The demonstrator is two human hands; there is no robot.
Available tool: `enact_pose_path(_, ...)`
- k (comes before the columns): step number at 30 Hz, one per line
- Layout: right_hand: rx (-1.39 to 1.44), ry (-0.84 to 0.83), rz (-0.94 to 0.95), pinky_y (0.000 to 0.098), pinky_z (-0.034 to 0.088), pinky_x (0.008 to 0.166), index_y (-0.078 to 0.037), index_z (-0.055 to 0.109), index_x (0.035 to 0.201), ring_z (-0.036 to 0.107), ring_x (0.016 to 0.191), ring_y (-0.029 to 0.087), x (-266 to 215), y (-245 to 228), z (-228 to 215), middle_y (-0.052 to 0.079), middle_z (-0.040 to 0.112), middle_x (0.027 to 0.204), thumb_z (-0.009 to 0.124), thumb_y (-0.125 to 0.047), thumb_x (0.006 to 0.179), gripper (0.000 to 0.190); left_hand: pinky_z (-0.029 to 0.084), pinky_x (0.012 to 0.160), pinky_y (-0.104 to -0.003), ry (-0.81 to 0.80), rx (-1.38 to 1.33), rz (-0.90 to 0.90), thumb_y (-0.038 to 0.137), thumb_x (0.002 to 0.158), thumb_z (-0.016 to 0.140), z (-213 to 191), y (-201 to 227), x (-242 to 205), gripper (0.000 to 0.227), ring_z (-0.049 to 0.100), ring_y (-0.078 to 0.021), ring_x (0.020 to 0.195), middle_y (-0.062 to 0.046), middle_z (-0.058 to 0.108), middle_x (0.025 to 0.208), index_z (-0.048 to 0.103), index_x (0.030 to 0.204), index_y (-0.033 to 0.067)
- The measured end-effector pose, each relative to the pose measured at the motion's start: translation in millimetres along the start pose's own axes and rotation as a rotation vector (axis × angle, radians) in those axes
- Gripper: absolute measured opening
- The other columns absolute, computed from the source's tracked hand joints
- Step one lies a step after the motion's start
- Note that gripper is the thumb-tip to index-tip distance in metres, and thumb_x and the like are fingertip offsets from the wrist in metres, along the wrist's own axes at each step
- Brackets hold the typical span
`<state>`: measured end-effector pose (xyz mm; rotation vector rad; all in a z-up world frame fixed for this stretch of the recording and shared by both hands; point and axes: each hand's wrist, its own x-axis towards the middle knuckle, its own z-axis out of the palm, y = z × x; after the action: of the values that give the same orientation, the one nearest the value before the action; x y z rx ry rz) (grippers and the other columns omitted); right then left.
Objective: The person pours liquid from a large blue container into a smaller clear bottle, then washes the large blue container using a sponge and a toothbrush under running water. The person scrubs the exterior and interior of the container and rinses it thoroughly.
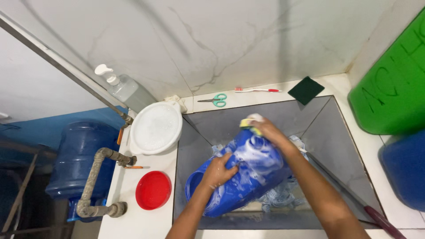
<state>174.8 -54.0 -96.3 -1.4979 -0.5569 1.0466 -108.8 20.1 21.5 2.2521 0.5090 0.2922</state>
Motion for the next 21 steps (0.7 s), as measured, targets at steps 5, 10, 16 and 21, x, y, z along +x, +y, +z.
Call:
enact_pose_path(5, -0.151, 0.103, 0.021, 0.0339, 0.053, 0.090, -0.002, 0.069, 0.125, 0.070, 0.097, 0.020, -18.4, 36.4, -29.2, 0.011, 0.075, 0.110, 0.058, -0.035, 0.096, 0.045, 0.056, 0.076, -0.046, 0.074, 0.011, 0.041, 0.027, 0.079, 0.075, -0.5, -5.9, -8.9, 0.039, 0.071, -0.0421, 0.086, -0.023, 0.074, 0.089, 0.069, 0.111, 0.0052)
enact_pose_path(10, -0.360, -0.095, -0.320, 0.0341, 0.045, 0.101, -0.001, 0.061, 0.132, 0.062, 0.115, 0.022, 14.6, 15.0, 0.6, 0.014, 0.068, 0.127, 0.057, -0.037, 0.095, 0.052, 0.057, 0.069, -0.043, 0.012, -0.013, -0.109, 0.031, 0.083, 0.074, 0.6, 0.7, -4.7, 0.035, 0.074, -0.0376, 0.074, -0.022, 0.072, 0.079, 0.068, 0.107, 0.0062)
enact_pose_path(16, -0.240, 0.107, 0.112, 0.0378, 0.056, 0.077, -0.001, 0.071, 0.110, 0.071, 0.083, 0.026, 14.2, 126.1, -55.3, 0.014, 0.075, 0.094, 0.039, -0.031, 0.105, 0.045, 0.057, 0.069, -0.043, 0.128, -0.078, -0.266, 0.032, 0.083, 0.074, -9.2, -14.7, 6.8, 0.039, 0.074, -0.0357, 0.069, -0.022, 0.072, 0.077, 0.069, 0.111, 0.0053)
enact_pose_path(21, -0.234, 0.657, -0.191, 0.0448, 0.054, 0.085, 0.006, 0.044, 0.135, 0.063, 0.097, 0.034, -27.1, 132.1, 64.0, 0.025, 0.061, 0.115, 0.050, -0.023, 0.105, 0.042, 0.057, 0.080, -0.041, 0.347, -0.215, -0.367, 0.030, 0.084, 0.073, -8.5, -58.8, 40.9, 0.037, 0.076, -0.0316, 0.087, -0.020, 0.077, 0.092, 0.070, 0.110, 0.0030)
